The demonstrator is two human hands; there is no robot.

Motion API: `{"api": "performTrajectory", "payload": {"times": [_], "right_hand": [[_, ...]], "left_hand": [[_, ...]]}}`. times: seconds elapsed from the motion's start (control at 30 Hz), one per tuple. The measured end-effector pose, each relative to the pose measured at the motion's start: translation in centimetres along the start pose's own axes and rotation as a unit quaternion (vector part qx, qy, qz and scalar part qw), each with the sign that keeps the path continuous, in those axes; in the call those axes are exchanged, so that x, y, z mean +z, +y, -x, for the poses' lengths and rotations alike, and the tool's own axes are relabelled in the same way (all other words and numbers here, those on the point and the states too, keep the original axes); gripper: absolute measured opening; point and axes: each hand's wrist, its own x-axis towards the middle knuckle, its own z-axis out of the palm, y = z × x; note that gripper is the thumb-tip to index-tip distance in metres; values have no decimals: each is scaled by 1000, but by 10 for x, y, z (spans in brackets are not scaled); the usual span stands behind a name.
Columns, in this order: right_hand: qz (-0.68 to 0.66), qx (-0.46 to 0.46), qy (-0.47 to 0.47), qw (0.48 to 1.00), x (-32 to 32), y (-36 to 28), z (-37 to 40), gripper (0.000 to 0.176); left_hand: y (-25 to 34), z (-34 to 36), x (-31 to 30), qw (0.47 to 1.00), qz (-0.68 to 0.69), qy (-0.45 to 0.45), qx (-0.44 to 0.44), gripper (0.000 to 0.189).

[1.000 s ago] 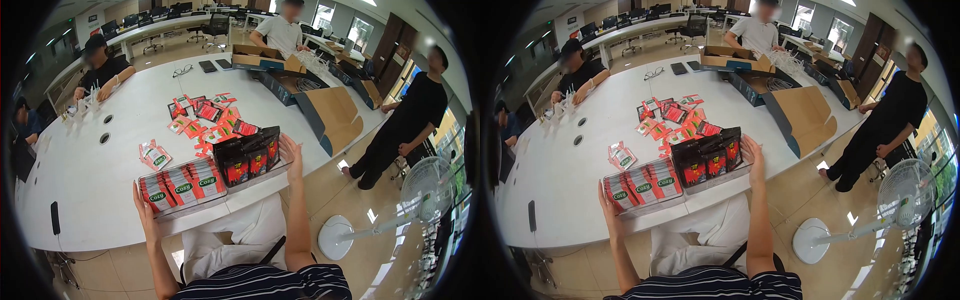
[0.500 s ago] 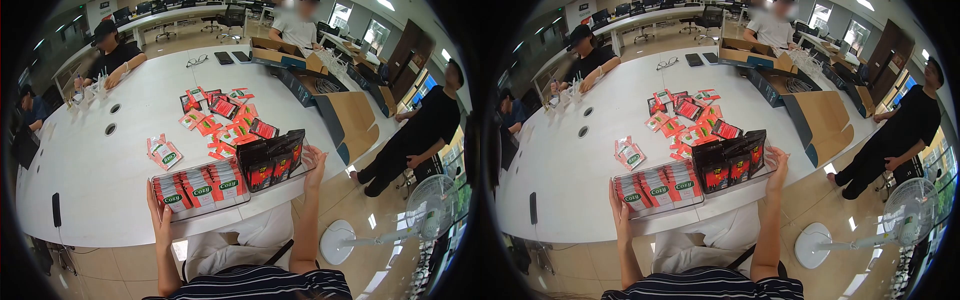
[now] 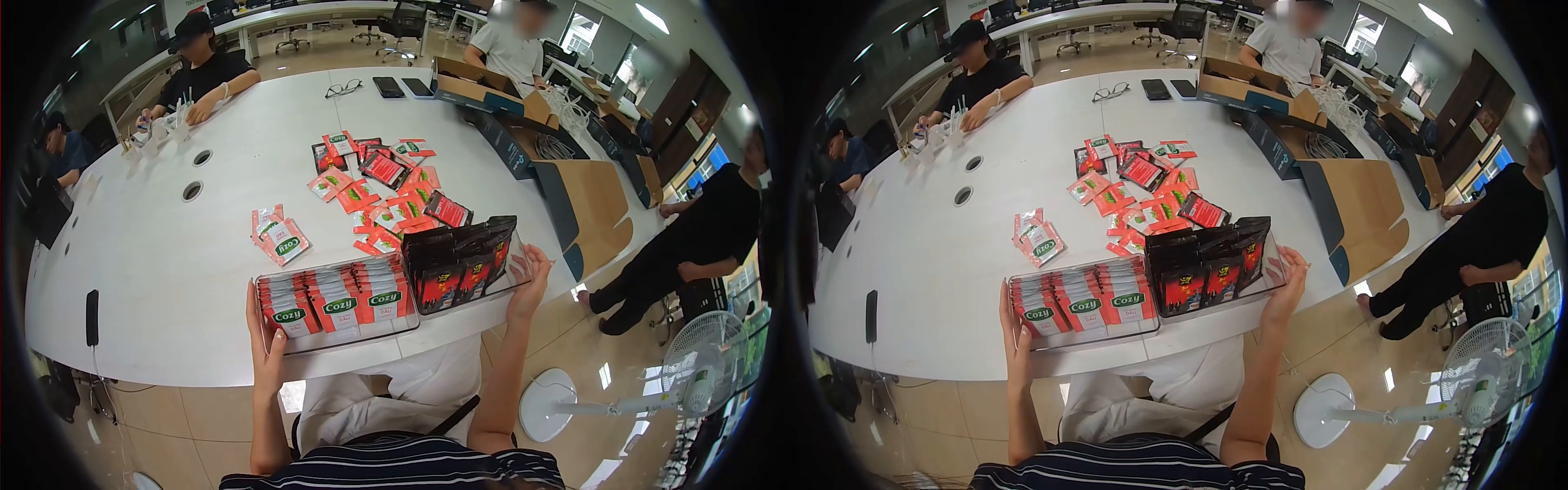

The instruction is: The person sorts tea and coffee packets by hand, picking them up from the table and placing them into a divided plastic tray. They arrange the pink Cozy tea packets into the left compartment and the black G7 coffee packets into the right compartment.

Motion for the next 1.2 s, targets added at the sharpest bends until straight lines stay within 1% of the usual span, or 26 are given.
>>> {"api": "performTrajectory", "payload": {"times": [0.03,0.13,0.2,0.27,0.33,0.47,0.57,0.63,0.7,0.73,0.8,0.87,0.9,1.0,1.1,1.2], "right_hand": [[-9,17,-13,1000,-4,1,-1,52],[-3,6,-49,999,-11,7,-2,52],[7,-7,-15,1000,-11,10,-4,52],[7,-19,0,1000,-6,8,-2,52],[-29,-8,3,1000,-9,9,-5,54],[-29,17,8,999,-7,7,-3,56],[-4,20,29,999,-1,-3,0,56],[-6,22,27,999,-2,-2,-1,56],[-5,22,27,999,-4,-1,0,55],[-3,21,26,999,-4,0,-1,54],[-2,21,26,999,-5,1,-2,53],[-2,20,28,999,-5,1,-2,52],[-1,21,23,1000,-7,2,-2,52],[3,23,12,1000,-9,5,-4,54],[5,26,9,1000,-8,4,-4,53],[-6,25,10,1000,-8,5,-3,52]], "left_hand": [[0,0,0,1000,3,0,0,82],[1,1,0,1000,8,5,-25,83],[-6,0,-3,1000,10,-5,-10,84],[-4,1,-3,1000,-6,-9,6,80],[1,1,-9,999,-22,-18,-19,76],[0,-17,-29,999,23,0,-38,64],[20,-57,-50,994,-63,-39,-84,53],[4,-92,-69,982,-151,-109,-32,47],[7,-119,-68,945,-297,-121,-58,48],[-2,-133,-69,933,-339,-118,-33,52],[-40,-156,-72,900,-421,-113,20,60],[-65,-171,-67,900,-428,-80,26,69],[-69,-175,-63,900,-431,-63,31,74],[-71,-174,-58,877,-477,-57,13,82],[-59,-169,-58,915,-393,-79,-39,80],[-55,-167,-60,911,-404,-69,-52,78]]}}
